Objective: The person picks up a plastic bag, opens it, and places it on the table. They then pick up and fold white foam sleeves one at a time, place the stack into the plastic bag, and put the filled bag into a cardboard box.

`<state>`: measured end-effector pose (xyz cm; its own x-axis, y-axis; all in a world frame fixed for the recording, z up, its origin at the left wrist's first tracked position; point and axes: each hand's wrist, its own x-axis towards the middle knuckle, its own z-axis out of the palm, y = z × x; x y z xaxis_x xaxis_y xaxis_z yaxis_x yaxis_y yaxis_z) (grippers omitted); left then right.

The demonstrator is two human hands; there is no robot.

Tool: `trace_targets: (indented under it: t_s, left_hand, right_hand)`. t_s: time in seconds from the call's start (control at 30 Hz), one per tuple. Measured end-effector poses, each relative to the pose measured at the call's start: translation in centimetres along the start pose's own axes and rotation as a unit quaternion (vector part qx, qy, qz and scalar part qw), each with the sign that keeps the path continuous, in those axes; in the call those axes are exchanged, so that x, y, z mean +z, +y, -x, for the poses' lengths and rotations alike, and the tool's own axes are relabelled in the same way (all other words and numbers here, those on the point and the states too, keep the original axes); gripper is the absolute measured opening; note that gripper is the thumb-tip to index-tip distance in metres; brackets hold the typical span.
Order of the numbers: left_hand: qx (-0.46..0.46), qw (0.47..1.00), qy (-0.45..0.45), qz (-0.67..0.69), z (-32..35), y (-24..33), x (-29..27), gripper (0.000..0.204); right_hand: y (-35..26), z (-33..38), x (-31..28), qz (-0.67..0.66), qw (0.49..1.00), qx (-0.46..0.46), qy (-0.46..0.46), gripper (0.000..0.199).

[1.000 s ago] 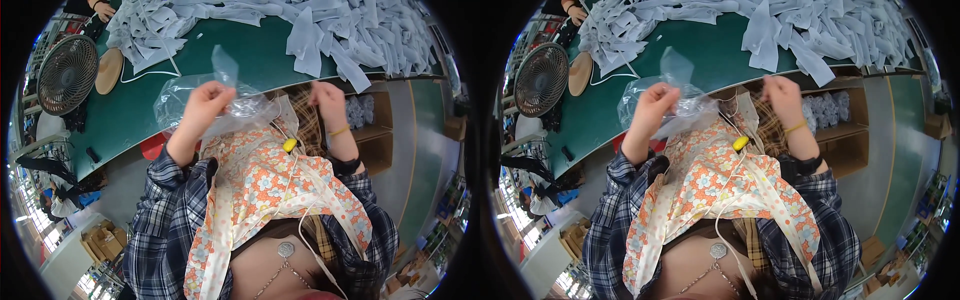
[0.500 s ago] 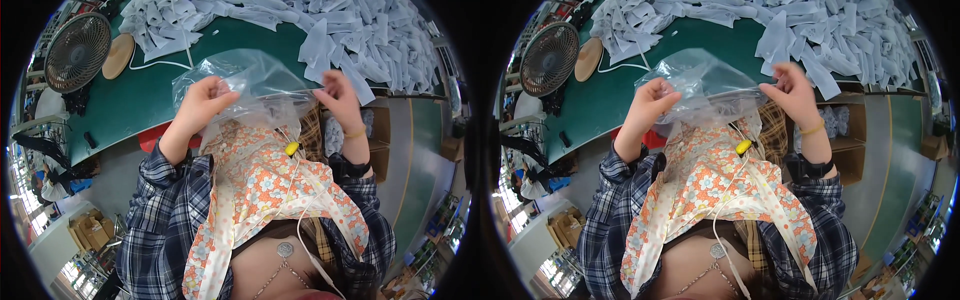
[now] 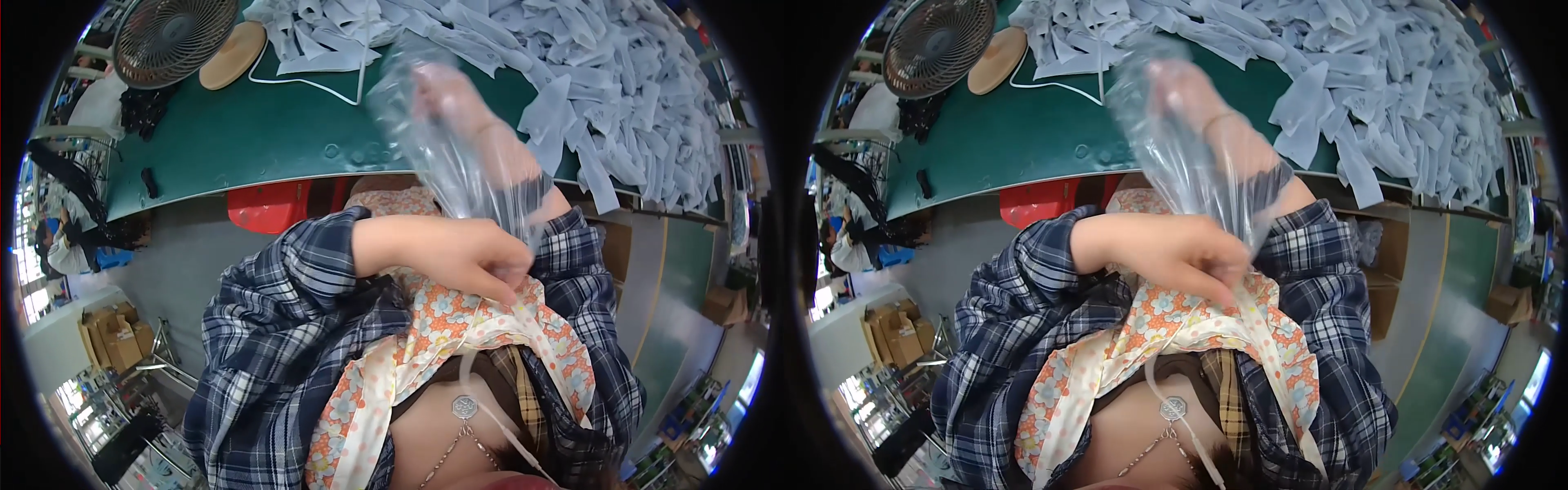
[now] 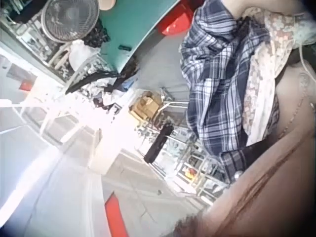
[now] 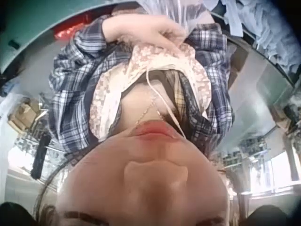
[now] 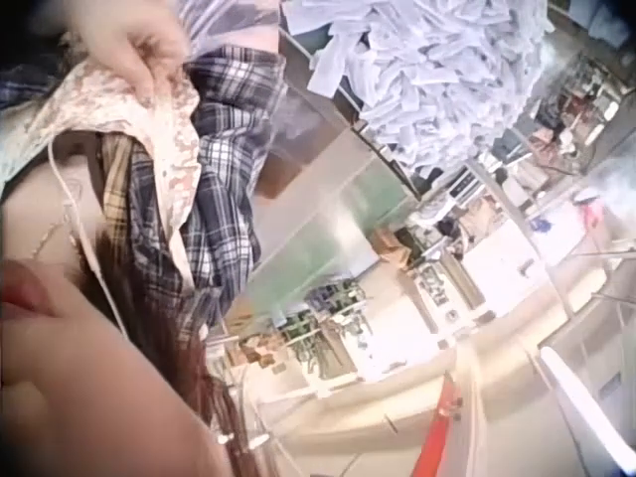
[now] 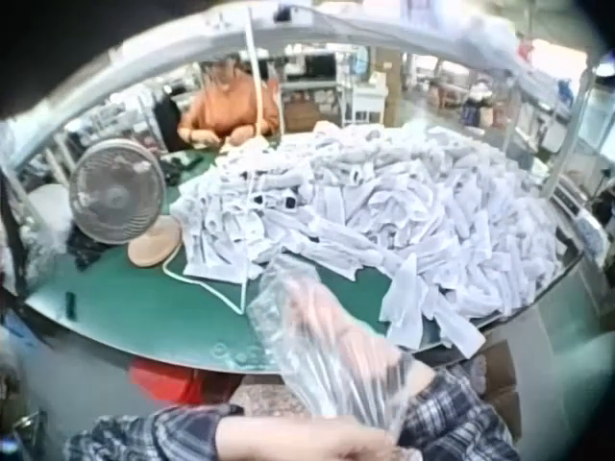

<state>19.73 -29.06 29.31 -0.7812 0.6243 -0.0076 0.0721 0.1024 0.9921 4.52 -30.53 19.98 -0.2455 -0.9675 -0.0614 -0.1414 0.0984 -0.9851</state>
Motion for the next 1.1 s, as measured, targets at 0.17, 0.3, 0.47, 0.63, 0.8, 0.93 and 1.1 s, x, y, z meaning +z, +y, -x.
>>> trace_targets:
  t_s: [0.17,0.3,0.47,0.63,0.8,0.93,1.1]
  left_hand:
    - [-0.003,0.946,0.319,-0.059,5.8,-2.3,-1.9,0.022]
    - [-0.044,0.672,0.724,-0.149,9.5,-6.4,-3.9,0.027]
    - [-0.218,0.722,0.646,0.121,16.2,-10.1,-4.8,0.027]
    - [-0.283,0.677,0.679,0.021,31.5,-12.4,-12.2,0.030]
    - [-0.384,0.563,0.727,0.090,34.4,-11.1,-15.5,0.051]
    - [-0.420,0.448,0.775,-0.147,43.5,-14.4,-13.3,0.059]
    - [-0.390,0.278,0.694,-0.538,30.0,-10.0,-10.0,0.050]
  right_hand:
    - [1.3,1.4,-1.2,-0.551,0.830,0.046,-0.067,0.064]
    - [0.8,2.9,2.3,-0.686,0.679,0.085,-0.246,0.065]
    - [0.6,4.6,5.2,-0.571,0.750,0.162,-0.293,0.062]
    - [2.1,6.7,2.5,-0.338,0.898,0.232,-0.160,0.041]
    - [1.9,12.4,1.1,-0.034,0.987,0.091,0.132,0.022]
    - [2.4,16.8,-3.2,0.452,0.776,-0.041,0.439,0.039]
    - [2.2,16.0,-2.2,0.555,0.699,0.155,0.423,0.047]
